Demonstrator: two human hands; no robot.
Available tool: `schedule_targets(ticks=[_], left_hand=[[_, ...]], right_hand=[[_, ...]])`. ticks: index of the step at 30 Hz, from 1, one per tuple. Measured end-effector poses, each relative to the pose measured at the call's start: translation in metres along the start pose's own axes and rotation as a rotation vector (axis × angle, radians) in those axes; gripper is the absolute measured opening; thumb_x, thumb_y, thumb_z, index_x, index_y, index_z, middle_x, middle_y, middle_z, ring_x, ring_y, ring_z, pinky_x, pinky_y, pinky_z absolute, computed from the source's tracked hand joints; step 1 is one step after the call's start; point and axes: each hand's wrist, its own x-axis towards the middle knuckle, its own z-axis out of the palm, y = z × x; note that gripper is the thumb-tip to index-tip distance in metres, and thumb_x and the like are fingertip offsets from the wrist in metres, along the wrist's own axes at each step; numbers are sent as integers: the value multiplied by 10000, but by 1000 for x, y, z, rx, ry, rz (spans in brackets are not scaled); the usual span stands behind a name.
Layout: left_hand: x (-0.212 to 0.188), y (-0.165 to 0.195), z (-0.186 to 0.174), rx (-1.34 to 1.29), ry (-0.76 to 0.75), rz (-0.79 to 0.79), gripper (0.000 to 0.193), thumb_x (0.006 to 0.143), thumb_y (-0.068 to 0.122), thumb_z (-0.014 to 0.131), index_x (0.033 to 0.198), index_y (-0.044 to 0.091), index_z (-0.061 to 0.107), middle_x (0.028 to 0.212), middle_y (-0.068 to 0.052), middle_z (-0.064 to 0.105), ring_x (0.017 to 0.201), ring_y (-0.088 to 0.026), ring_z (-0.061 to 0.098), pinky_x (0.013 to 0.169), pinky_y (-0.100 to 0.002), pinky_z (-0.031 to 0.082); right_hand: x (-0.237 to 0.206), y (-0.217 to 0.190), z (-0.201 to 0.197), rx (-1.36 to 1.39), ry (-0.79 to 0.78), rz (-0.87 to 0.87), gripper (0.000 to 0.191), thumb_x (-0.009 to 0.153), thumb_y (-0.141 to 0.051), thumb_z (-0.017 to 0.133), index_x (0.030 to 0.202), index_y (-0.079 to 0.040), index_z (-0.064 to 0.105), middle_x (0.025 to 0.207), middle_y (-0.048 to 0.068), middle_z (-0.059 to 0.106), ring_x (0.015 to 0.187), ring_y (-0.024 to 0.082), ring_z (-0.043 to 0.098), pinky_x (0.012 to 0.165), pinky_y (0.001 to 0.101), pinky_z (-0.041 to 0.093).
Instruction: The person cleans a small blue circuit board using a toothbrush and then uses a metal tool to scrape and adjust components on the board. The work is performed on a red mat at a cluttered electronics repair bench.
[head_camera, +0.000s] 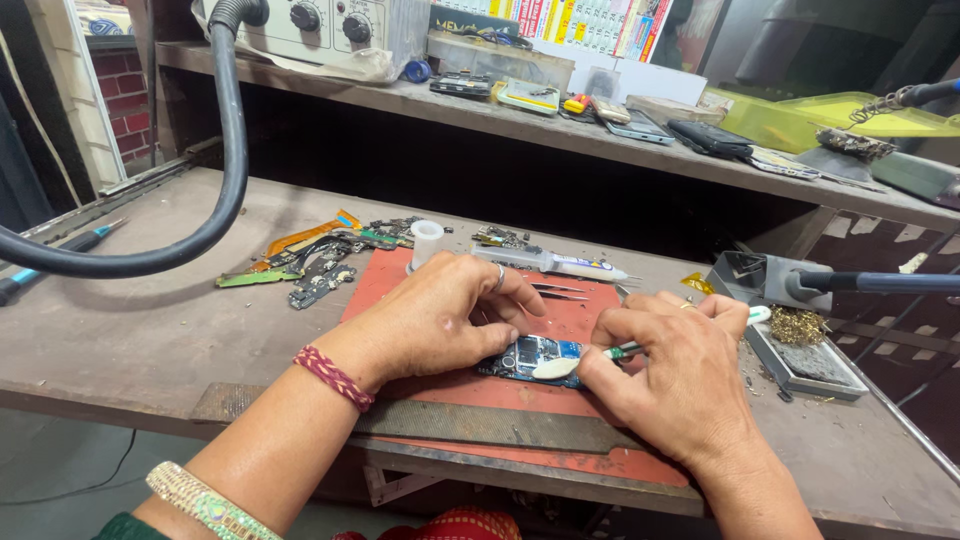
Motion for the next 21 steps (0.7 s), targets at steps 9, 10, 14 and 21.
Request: schedule_targets(ticks=[9, 10, 14, 21], left_hand=[[-1, -1, 0, -3, 7, 16, 389, 722, -71, 622, 1070, 32, 761, 1007, -94, 822, 971, -158, 806, 861, -287, 625], [-1, -2, 0, -2, 9, 23, 387, 723, -71, 623, 1070, 30, 762, 1010, -94, 820, 974, -159, 804, 861, -288, 625], [-1, -2, 1, -20, 4, 24, 390, 725, -74, 620, 1073, 28, 761, 1015, -94, 819, 977, -155, 804, 872, -285, 624], [-1, -2, 0, -29, -8, 8, 387, 732, -74, 619, 1076, 29, 761, 1013, -90, 823, 968, -147, 805, 873, -278, 624]], right_hand=[[0, 2, 2, -23, 54, -29, 146, 714, -296, 710, 660, -166, 745, 663, -23, 675, 725, 160, 596, 887, 412, 272], [0, 2, 2, 3, 50, -60, 149, 728, -305, 715, 679, -169, 748, 684, -24, 680, 730, 160, 596, 874, 412, 271], [-1, 3, 2, 64, 32, -125, 151, 745, -324, 733, 729, -175, 756, 756, -26, 700, 733, 161, 595, 848, 407, 266], [0, 2, 1, 31, -66, 12, 161, 712, -344, 746, 739, -187, 766, 702, -21, 705, 679, 157, 605, 876, 397, 260]])
